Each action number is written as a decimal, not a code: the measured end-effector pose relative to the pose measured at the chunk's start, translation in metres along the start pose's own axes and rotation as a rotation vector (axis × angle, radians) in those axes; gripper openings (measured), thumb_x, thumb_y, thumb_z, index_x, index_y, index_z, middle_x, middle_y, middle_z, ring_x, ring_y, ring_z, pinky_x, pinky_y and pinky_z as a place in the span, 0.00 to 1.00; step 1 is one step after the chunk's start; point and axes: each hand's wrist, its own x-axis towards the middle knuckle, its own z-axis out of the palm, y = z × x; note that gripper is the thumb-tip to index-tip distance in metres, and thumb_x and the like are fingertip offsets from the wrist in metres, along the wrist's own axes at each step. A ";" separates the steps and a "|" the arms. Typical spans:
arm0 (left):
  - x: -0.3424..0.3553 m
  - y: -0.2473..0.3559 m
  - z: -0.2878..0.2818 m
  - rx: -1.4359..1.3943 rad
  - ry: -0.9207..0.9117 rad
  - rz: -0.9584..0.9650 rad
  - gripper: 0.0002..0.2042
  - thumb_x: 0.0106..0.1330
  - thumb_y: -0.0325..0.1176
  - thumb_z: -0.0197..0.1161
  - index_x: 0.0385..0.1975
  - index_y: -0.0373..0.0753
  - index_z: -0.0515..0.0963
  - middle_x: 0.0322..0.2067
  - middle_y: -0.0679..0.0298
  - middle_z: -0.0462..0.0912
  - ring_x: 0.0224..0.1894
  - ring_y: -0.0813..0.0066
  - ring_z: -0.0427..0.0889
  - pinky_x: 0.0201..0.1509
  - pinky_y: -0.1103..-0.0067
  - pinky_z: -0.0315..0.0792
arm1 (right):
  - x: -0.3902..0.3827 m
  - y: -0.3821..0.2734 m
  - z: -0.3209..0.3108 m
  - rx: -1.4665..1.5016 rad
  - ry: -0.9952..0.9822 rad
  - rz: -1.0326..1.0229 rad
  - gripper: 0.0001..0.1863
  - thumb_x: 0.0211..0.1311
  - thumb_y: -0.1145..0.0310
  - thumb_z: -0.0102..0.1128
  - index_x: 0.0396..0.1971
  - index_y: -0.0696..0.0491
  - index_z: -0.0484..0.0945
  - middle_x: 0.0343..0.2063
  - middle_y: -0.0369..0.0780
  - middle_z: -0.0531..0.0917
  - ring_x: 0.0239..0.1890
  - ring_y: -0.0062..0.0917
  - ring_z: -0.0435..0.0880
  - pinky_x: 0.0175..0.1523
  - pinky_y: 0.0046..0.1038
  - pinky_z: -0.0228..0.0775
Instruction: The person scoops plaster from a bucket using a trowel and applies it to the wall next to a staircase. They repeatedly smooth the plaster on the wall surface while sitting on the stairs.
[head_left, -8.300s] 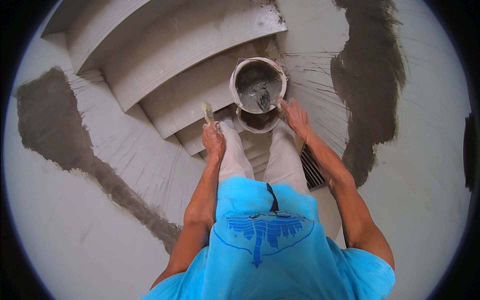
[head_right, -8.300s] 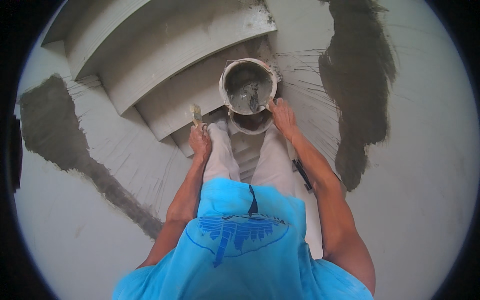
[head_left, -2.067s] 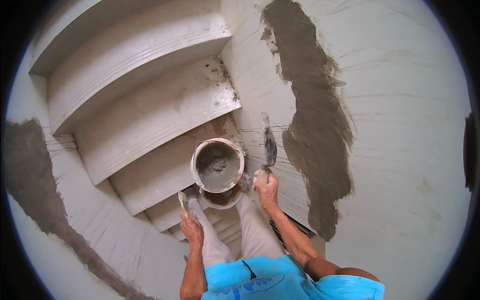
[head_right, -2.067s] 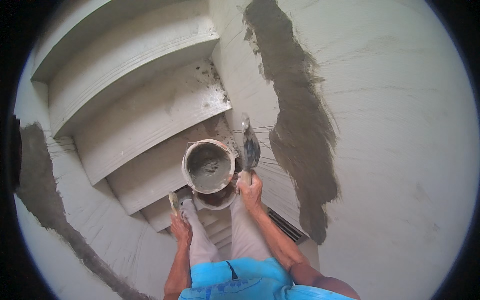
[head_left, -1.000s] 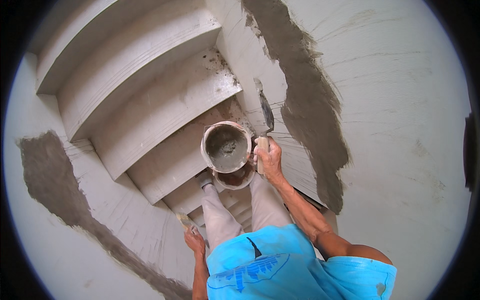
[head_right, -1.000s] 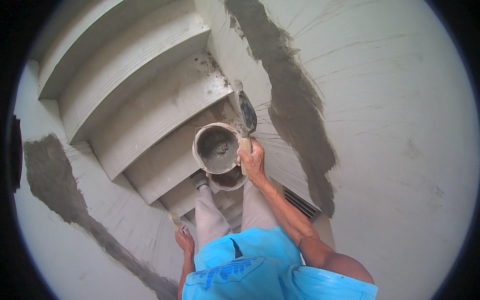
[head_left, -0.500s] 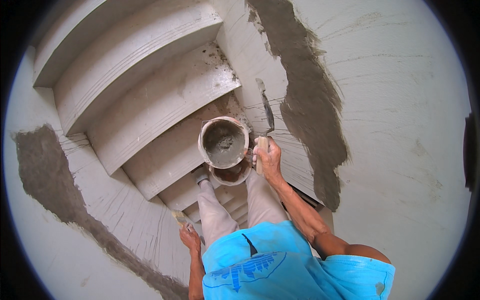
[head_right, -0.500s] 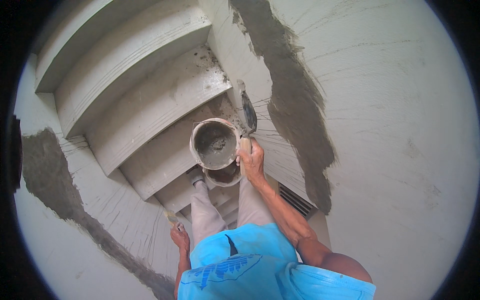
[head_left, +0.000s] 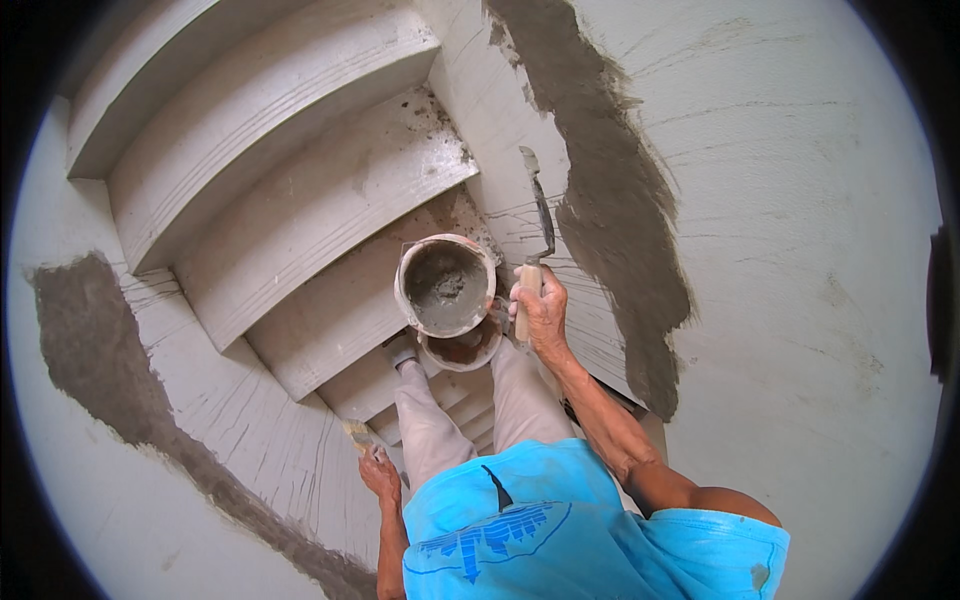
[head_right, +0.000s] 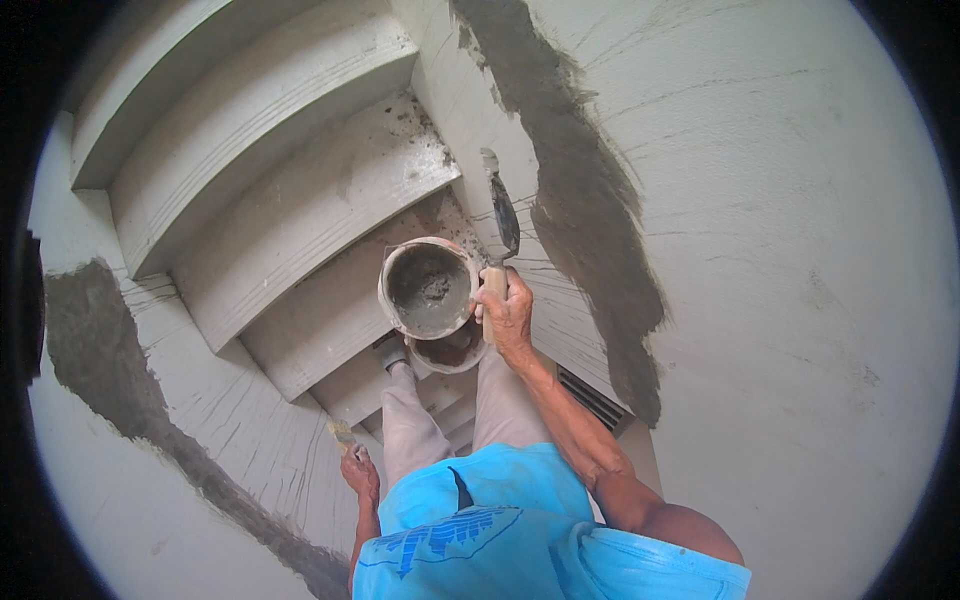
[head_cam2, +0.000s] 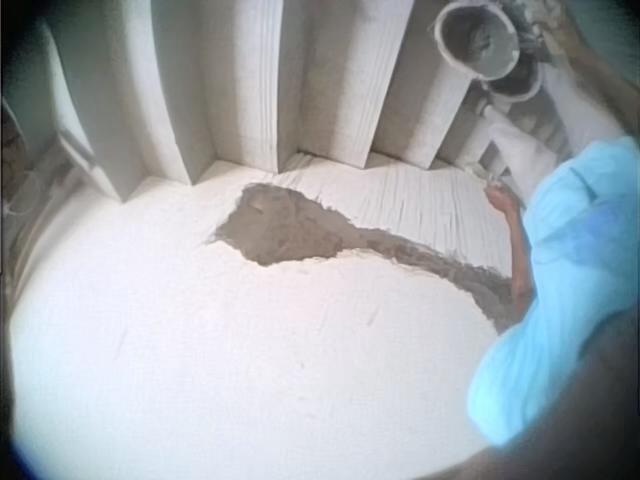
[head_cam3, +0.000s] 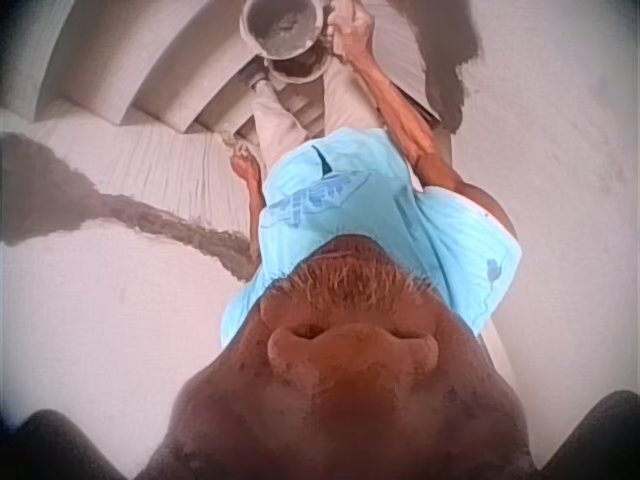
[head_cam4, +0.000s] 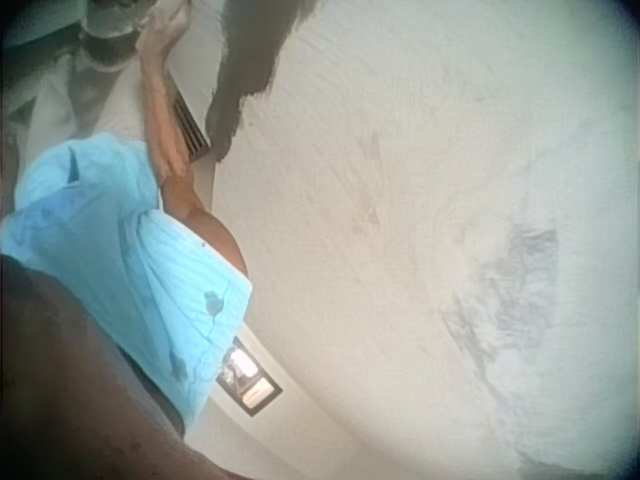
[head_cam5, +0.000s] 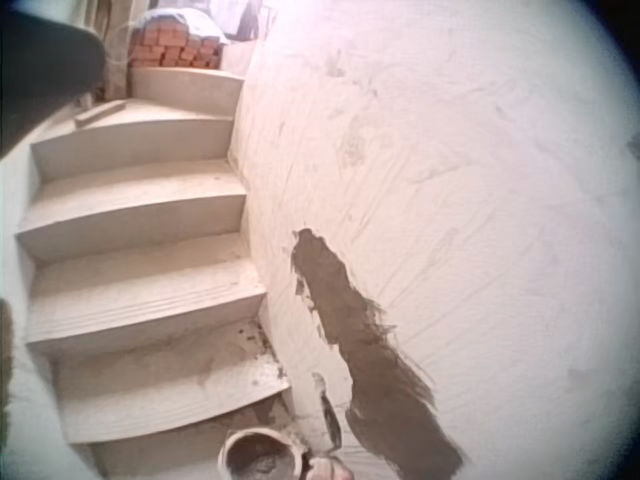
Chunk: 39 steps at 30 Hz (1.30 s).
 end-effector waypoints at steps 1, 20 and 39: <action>0.000 0.000 0.000 0.001 -0.002 -0.010 0.17 0.69 0.41 0.56 0.44 0.33 0.81 0.41 0.45 0.82 0.46 0.44 0.77 0.54 0.57 0.68 | 0.001 0.001 -0.001 0.003 0.001 -0.001 0.17 0.54 0.68 0.59 0.42 0.61 0.75 0.22 0.38 0.79 0.20 0.18 0.77 0.26 0.22 0.72; 0.004 -0.001 0.003 -0.046 0.032 -0.024 0.16 0.68 0.40 0.58 0.42 0.33 0.82 0.38 0.45 0.83 0.44 0.44 0.79 0.52 0.57 0.70 | 0.038 -0.030 0.006 0.050 -0.010 -0.098 0.19 0.55 0.65 0.59 0.43 0.61 0.73 0.23 0.36 0.76 0.21 0.17 0.76 0.27 0.22 0.72; 0.012 0.004 -0.007 -0.057 0.047 -0.003 0.16 0.68 0.40 0.58 0.41 0.33 0.82 0.36 0.45 0.83 0.42 0.45 0.79 0.50 0.57 0.71 | 0.063 -0.060 0.008 0.195 -0.092 -0.056 0.19 0.60 0.65 0.55 0.48 0.59 0.72 0.25 0.38 0.77 0.19 0.19 0.77 0.22 0.23 0.74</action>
